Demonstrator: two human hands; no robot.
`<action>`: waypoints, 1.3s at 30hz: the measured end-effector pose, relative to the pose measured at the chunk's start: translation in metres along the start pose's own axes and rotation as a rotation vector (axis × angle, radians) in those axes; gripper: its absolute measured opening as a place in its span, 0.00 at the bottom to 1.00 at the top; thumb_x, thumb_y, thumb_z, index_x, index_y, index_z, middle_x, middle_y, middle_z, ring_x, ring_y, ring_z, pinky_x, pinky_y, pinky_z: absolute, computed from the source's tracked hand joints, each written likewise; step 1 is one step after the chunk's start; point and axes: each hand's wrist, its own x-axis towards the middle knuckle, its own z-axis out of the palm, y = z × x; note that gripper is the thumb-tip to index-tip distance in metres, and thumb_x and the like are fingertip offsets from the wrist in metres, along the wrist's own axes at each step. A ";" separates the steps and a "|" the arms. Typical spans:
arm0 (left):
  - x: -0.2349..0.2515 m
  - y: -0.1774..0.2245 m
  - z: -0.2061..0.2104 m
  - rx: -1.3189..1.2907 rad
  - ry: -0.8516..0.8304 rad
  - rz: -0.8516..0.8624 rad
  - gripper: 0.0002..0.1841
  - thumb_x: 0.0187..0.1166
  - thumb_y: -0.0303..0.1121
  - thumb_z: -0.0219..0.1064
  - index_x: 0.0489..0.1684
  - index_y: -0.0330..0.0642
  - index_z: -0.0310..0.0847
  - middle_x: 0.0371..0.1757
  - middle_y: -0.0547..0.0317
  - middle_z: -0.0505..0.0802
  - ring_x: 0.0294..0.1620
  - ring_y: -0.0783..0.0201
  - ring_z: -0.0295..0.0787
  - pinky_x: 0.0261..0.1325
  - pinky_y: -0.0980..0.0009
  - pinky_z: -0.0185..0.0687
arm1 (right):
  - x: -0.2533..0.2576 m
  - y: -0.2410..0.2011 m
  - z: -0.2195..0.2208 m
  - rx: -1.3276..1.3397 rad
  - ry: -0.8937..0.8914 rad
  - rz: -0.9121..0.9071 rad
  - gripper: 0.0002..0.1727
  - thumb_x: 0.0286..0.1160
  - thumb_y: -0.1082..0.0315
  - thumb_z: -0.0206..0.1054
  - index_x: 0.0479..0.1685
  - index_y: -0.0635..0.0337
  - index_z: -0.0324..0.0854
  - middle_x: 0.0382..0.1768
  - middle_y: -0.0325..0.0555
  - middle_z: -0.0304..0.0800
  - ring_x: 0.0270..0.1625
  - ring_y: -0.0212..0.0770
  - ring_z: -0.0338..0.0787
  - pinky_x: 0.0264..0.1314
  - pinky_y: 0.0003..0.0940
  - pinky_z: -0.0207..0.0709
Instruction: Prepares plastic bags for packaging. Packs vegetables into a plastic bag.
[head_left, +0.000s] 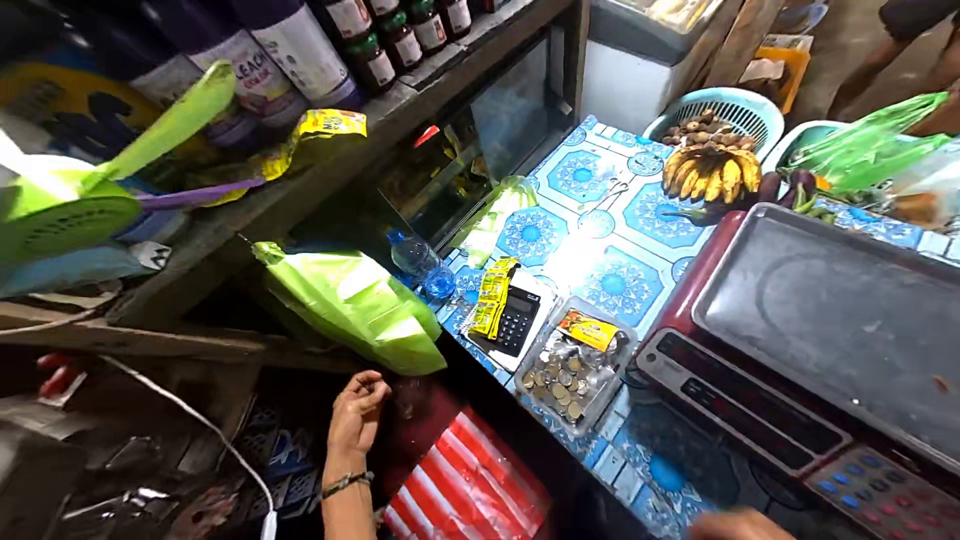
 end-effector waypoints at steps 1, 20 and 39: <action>-0.008 -0.002 0.000 -0.116 -0.081 -0.002 0.17 0.70 0.12 0.52 0.41 0.43 0.81 0.26 0.69 0.91 0.27 0.73 0.89 0.40 0.74 0.89 | 0.043 -0.007 0.002 0.088 0.037 -0.157 0.15 0.86 0.68 0.61 0.54 0.70 0.88 0.43 0.62 0.94 0.47 0.60 0.95 0.58 0.62 0.83; 0.120 0.001 0.024 0.667 0.445 0.157 0.17 0.82 0.32 0.68 0.54 0.21 0.82 0.59 0.25 0.87 0.67 0.37 0.83 0.73 0.44 0.72 | 0.456 -0.185 0.041 0.415 0.377 -0.195 0.26 0.80 0.72 0.65 0.76 0.73 0.73 0.75 0.69 0.77 0.78 0.59 0.79 0.83 0.48 0.69; -0.029 0.057 -0.023 0.441 0.132 0.145 0.36 0.81 0.43 0.64 0.84 0.33 0.57 0.77 0.38 0.74 0.66 0.54 0.82 0.59 0.56 0.84 | 0.347 -0.238 0.050 0.888 0.270 -0.356 0.17 0.57 0.71 0.84 0.43 0.71 0.89 0.39 0.53 0.95 0.43 0.39 0.93 0.55 0.41 0.85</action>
